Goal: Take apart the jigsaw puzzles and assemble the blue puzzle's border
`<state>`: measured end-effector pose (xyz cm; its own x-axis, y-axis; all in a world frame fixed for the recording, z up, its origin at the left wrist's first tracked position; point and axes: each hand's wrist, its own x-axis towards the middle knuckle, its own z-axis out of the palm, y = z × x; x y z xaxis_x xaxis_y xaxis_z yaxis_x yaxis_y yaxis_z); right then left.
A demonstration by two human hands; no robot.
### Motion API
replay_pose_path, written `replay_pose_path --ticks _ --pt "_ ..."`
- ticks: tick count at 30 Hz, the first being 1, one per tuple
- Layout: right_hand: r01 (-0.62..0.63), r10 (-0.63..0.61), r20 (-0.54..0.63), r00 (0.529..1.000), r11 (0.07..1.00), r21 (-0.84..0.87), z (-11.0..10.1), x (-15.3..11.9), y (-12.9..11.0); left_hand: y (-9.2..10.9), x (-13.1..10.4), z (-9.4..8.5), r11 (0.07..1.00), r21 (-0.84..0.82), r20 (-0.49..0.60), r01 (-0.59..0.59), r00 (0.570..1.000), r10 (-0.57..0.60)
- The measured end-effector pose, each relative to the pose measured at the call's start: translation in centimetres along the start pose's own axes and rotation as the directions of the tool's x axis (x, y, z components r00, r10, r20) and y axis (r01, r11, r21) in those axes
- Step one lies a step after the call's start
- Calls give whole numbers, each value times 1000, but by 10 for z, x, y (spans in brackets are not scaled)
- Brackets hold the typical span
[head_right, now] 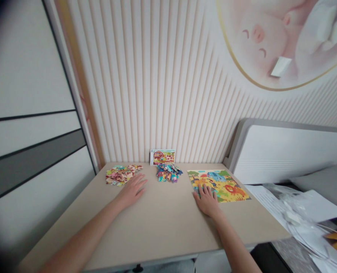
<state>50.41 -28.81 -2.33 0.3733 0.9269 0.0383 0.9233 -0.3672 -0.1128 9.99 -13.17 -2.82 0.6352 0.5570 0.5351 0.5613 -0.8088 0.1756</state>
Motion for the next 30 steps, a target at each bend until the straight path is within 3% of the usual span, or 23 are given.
replay_pose_path --ticks 5,9,15,21,26,28,30 --pt "44 -43 -94 995 999 8 10 -72 -26 17 3 0 996 -37 35 -80 996 82" --pt "103 -94 -168 981 994 45 16 -124 -60 21 5 2 987 -104 58 -126 989 132" --pt "242 -215 -145 966 948 206 24 -175 -123 31 8 -6 977 -151 115 -152 979 170" --pt "381 -383 -64 922 860 340 24 -191 -181 42 10 -20 966 -208 140 -152 973 183" --pt "470 -497 -48 866 779 414 15 -190 -226 31 4 -20 981 -167 154 -95 981 121" --pt "531 -595 -10 803 708 465 1 -182 -230 25 2 -18 986 -153 152 -62 985 86" --pt "596 -713 36 700 611 520 -20 -163 -221 20 1 -16 989 -144 149 -29 988 51"
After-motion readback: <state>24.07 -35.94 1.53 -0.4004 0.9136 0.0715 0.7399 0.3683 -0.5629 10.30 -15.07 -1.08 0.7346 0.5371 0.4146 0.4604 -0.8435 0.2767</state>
